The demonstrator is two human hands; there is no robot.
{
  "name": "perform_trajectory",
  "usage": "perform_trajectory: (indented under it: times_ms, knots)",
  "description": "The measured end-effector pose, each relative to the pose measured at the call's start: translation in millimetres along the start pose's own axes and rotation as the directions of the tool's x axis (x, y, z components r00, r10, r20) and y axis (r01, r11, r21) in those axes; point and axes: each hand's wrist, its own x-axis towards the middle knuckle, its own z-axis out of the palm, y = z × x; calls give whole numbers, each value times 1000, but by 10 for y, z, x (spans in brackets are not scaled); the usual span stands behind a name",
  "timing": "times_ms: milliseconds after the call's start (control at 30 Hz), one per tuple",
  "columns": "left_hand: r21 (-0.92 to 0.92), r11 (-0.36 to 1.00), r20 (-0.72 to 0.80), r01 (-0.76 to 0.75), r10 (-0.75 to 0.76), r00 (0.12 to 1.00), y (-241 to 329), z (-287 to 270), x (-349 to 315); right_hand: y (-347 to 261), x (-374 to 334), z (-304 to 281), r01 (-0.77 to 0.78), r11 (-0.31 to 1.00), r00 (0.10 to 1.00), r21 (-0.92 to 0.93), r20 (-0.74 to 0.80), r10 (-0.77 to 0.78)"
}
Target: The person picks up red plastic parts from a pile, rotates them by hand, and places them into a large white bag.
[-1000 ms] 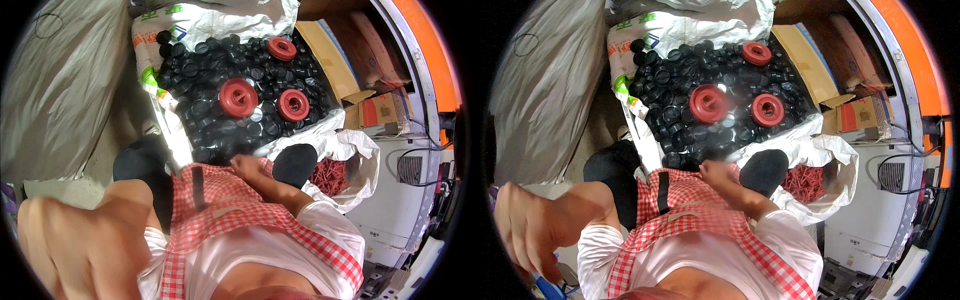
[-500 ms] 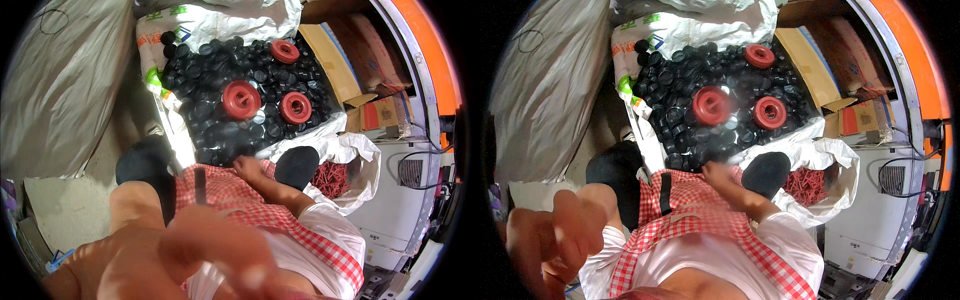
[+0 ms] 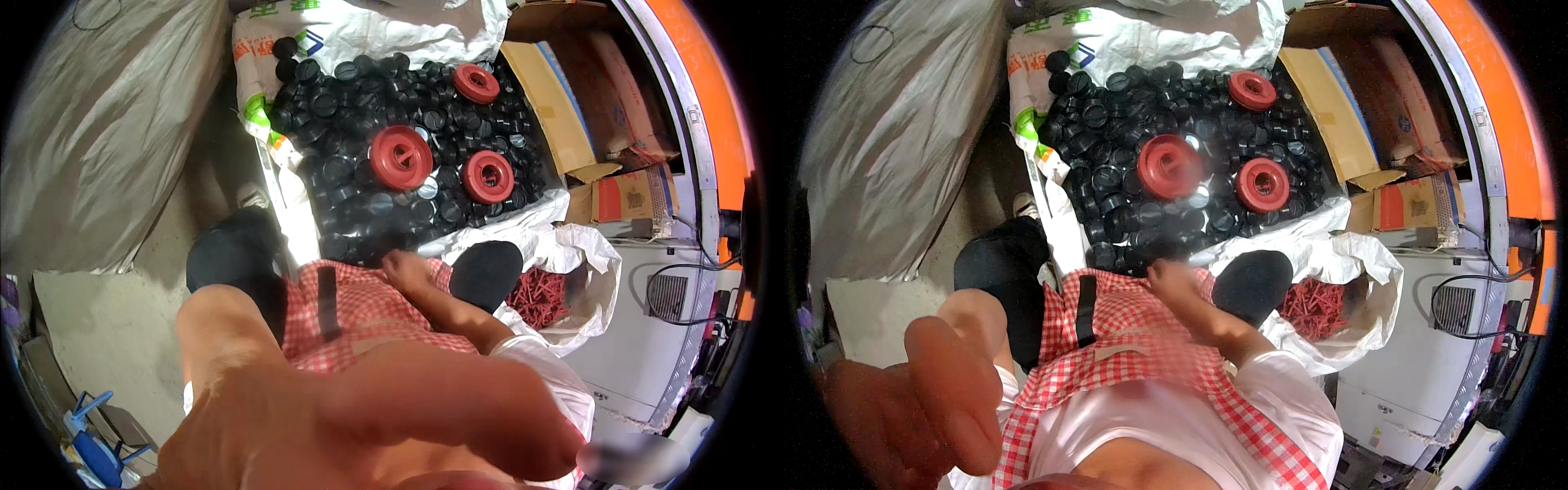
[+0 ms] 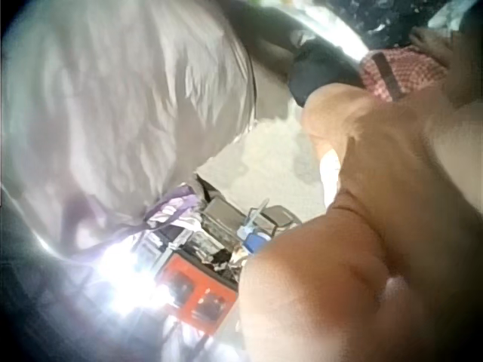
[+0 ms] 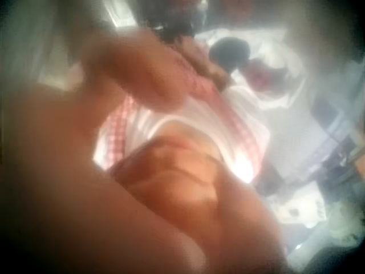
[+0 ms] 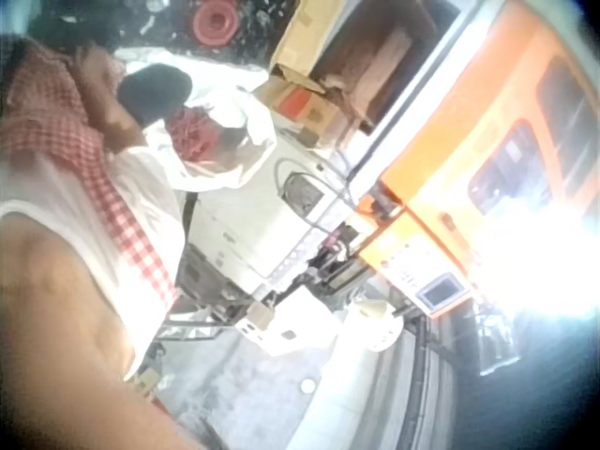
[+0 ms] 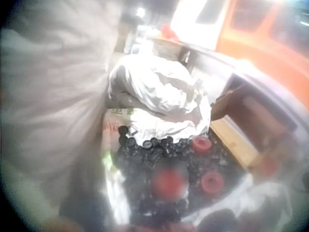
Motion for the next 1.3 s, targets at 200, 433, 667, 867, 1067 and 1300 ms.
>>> perform_trajectory:
  times_ms: [200,433,667,867,1067,1300]
  knots:
    - [29,1000,-30,1,-1,1000,-49,123,-7,-12,-60,48,-8,999,1000,-32,18,8]
    - [41,999,-25,-27,28,999,57,61,1,-17,-23,32,3,1000,1000,-31,-5,-3]
    - [96,958,-104,-269,279,955,262,-154,-8,-6,-40,4,24,1000,1000,-17,-16,-24]
    - [196,832,-178,-520,551,815,439,-177,-120,-5,-61,6,32,999,999,0,-26,-32]
    - [259,776,-175,-576,624,762,496,-64,-194,-3,-32,71,-10,1000,999,21,-37,11]
    - [309,740,-188,-598,664,724,544,-23,-199,10,-65,57,-11,999,999,41,-39,13]
